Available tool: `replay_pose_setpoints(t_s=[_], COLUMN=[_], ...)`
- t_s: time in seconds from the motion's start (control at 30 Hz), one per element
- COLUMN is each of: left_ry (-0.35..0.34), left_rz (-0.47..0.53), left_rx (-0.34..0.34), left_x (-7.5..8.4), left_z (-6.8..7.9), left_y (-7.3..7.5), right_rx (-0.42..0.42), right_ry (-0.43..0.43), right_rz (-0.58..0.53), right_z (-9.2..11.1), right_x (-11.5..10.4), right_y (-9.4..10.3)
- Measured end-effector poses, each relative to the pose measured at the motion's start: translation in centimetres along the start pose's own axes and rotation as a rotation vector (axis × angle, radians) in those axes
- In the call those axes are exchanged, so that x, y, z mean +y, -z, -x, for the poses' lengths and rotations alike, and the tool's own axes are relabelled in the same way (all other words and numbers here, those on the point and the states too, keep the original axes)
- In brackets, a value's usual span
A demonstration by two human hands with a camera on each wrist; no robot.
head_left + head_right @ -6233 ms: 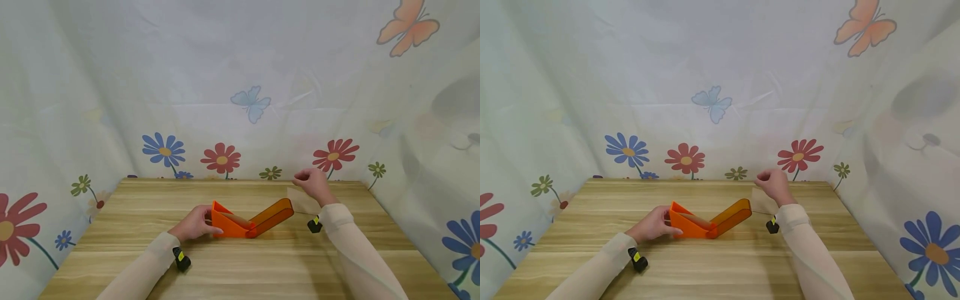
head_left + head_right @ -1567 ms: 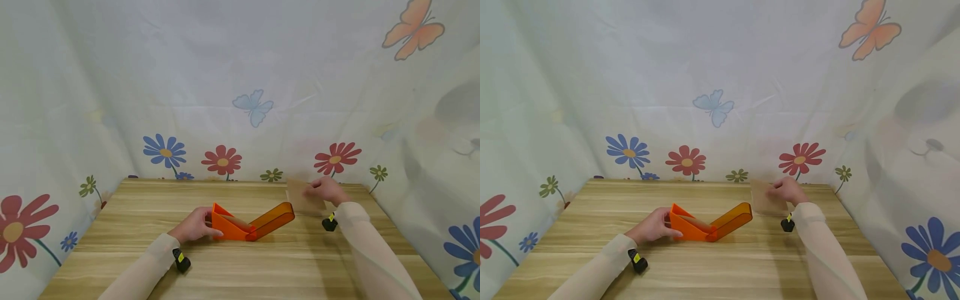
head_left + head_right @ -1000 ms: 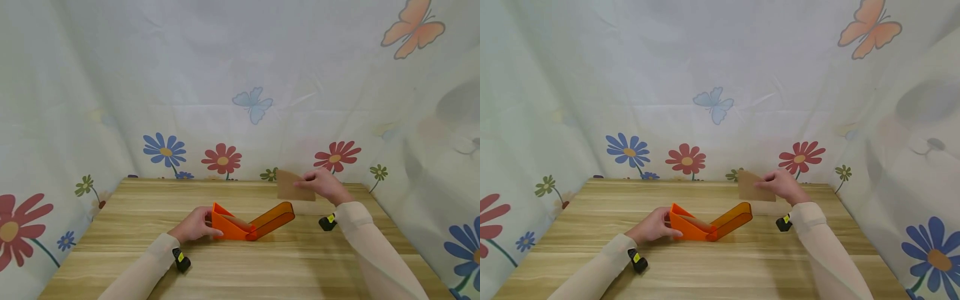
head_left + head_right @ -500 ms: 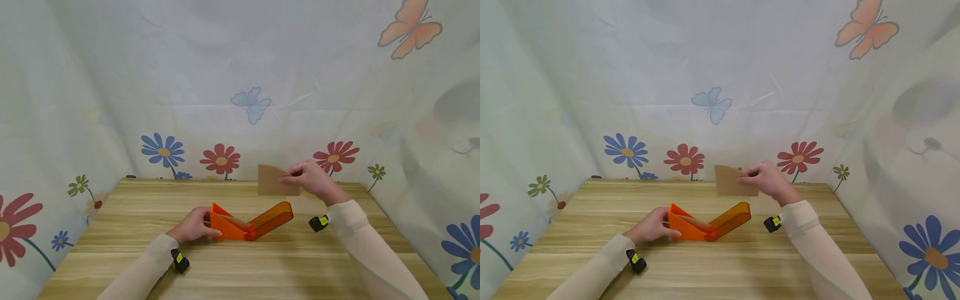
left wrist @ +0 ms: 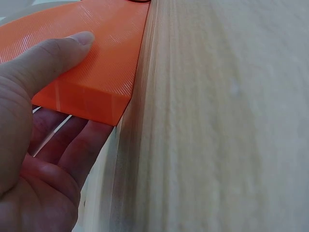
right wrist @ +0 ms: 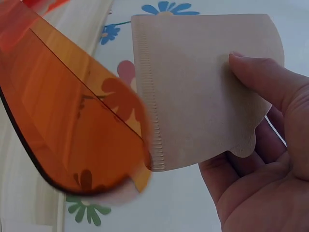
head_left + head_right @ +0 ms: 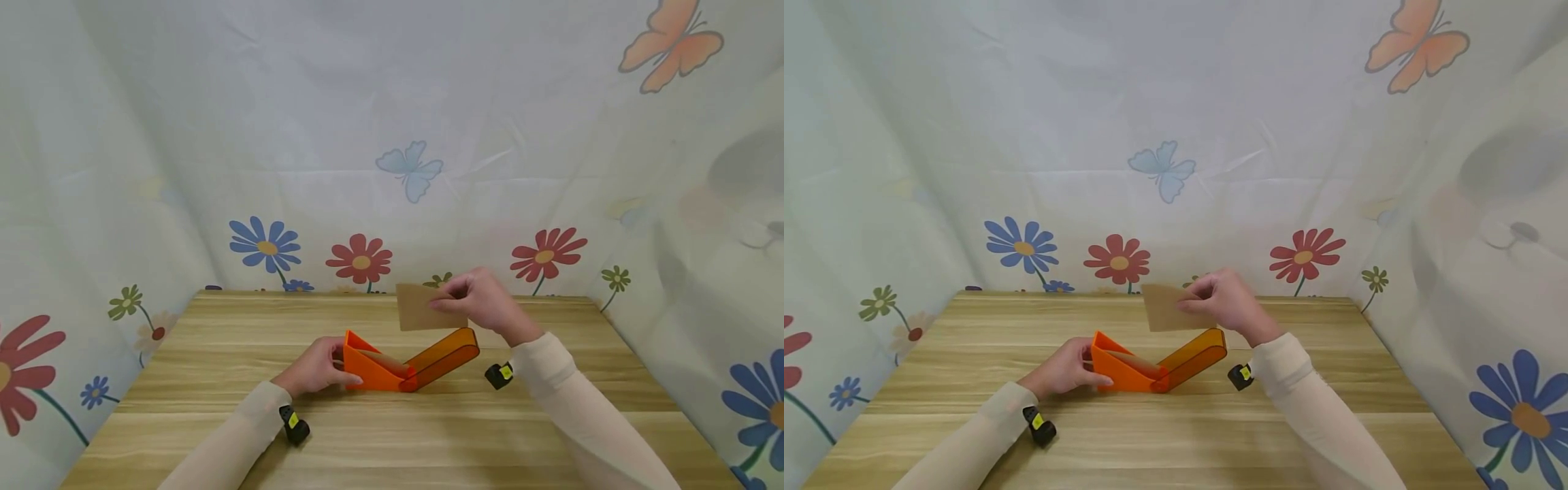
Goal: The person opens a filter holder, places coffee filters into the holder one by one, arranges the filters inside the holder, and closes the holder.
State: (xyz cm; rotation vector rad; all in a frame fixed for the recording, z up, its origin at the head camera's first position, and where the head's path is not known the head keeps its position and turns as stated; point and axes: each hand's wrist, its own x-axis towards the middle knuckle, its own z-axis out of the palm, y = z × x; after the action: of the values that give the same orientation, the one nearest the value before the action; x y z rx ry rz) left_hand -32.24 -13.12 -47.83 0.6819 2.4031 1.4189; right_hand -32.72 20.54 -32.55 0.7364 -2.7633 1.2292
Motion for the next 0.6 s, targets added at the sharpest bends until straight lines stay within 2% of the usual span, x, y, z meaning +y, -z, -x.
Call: replay_pose_setpoints(t_s=[0.2,0.37,0.6], left_ry=[0.003,0.002,0.012], left_rz=[0.003,-0.003,-0.006], left_rx=[-0.005,-0.003,-0.002], left_x=[-0.2,0.0,0.2], left_z=[-0.1,-0.2,0.0], left_y=[0.0,0.1,0.0], right_rx=[-0.033,-0.064,-0.095], right_ry=[0.029,0.021,0.064], right_rz=[-0.008,-0.032,-0.008], right_z=[-0.1,-0.2,-0.6], right_x=[-0.7,-1.3,-1.3], right_y=[-1.6,-2.7,-4.2])
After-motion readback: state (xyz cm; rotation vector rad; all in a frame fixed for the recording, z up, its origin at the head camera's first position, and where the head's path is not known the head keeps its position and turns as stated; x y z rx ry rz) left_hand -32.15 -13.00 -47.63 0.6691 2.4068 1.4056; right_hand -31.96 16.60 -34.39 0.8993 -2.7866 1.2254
